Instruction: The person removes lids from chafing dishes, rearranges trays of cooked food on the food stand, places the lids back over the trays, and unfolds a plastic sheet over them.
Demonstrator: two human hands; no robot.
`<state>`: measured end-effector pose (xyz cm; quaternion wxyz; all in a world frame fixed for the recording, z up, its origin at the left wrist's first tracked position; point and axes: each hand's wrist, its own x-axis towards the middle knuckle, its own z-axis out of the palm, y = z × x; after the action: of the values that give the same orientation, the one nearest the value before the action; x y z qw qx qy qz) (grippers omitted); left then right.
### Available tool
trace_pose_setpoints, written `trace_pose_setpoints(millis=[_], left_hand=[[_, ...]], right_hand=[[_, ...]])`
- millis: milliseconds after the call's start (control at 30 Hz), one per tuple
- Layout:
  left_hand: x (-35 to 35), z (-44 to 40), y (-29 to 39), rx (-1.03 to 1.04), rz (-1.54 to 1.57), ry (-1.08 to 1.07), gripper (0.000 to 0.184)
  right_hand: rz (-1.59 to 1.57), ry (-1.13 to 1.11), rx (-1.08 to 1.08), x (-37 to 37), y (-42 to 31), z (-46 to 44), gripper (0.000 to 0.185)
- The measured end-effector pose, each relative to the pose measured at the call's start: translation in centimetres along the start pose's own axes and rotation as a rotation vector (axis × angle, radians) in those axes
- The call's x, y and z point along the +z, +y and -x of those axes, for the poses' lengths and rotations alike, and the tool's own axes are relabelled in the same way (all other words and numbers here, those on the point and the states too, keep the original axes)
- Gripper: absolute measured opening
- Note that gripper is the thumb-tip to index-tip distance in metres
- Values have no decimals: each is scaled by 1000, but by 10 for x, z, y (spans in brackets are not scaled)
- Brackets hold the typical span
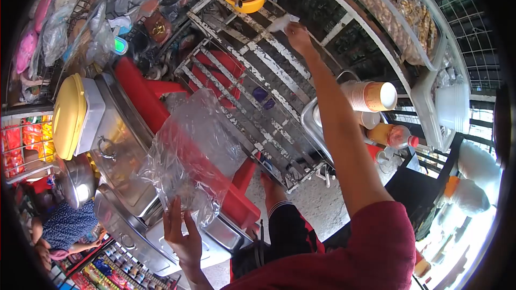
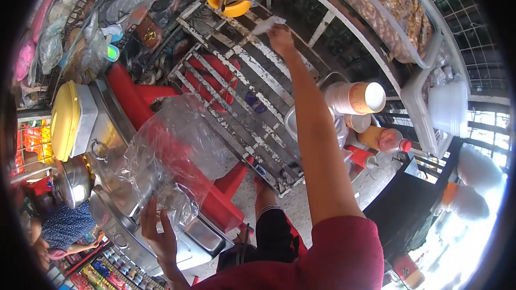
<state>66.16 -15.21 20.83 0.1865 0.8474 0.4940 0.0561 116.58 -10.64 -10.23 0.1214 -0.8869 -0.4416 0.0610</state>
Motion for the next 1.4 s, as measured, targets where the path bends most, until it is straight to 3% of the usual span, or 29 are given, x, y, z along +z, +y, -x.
trace_pose_setpoints(millis=[67, 100, 167, 200, 233, 267, 333, 433, 500, 633, 733, 800, 867, 933, 967, 1000, 1033, 1200, 1300, 1333, 1400], left_hand=[[3, -2, 4, 21, -27, 13, 32], [4, -2, 3, 71, -17, 45, 33], [5, -3, 2, 139, -2, 85, 34], [4, -2, 2, 143, 24, 97, 35], [2, 0, 2, 148, 52, 105, 36], [-3, 4, 5, 165, 63, 102, 36], [-14, 13, 12, -7, 211, 66, 35], [-29, 33, 8, 86, 270, 126, 37], [-42, 51, 6, 81, 352, 160, 37], [-67, 96, -8, 102, 440, 166, 37], [-82, 134, -26, 232, 435, 174, 37], [-84, 164, -41, 202, 593, 194, 37], [-92, 193, -53, 269, 673, 170, 44], [-94, 227, -81, 278, 686, 224, 51], [-100, 242, -89, 290, 682, 283, 53], [-105, 255, -96, 304, 673, 345, 54], [-109, 269, -104, 257, 679, 424, 51], [-125, 336, -163, -2, 642, 567, 40], [-137, 373, -192, -145, 710, 637, 35], [-142, 386, -204, -192, 688, 697, 35], [-152, 412, -229, -178, 957, 616, 34]], right_hand=[[-900, 390, 96, -22, -24, 16, 28], [-1045, 494, 159, -50, -46, 38, 26], [-1423, 449, 285, -80, -68, 82, 20], [-1544, 531, 257, -99, -84, 105, 11], [-1680, 555, 232, -113, -95, 129, 18], [-1610, 598, 252, -111, -97, 150, 24], [-1675, 572, 316, -130, -116, 197, 35], [-1731, 565, 320, -152, -139, 254, 31], [-2099, 418, 465, -205, -171, 287, 39], [-2151, 238, 228, -245, -211, 343, 43], [-2266, 66, 273, -265, -269, 388, 35], [-2310, -105, 290, -272, -320, 429, 22], [-2212, -213, 169, -261, -366, 476, 21], [-1905, -197, -72, -257, -402, 520, 18], [-1907, -229, -76, -261, -414, 538, 18], [-1792, -349, -222, -267, -425, 551, 19], [-1670, -460, -369, -269, -434, 562, 21], [-1612, -872, -427, -262, -466, 609, 24], [-1335, -615, -621, -273, -501, 622, 23], [-1332, -675, -679, -270, -511, 623, 23], [-1219, -682, -740, -262, -527, 624, 21]])
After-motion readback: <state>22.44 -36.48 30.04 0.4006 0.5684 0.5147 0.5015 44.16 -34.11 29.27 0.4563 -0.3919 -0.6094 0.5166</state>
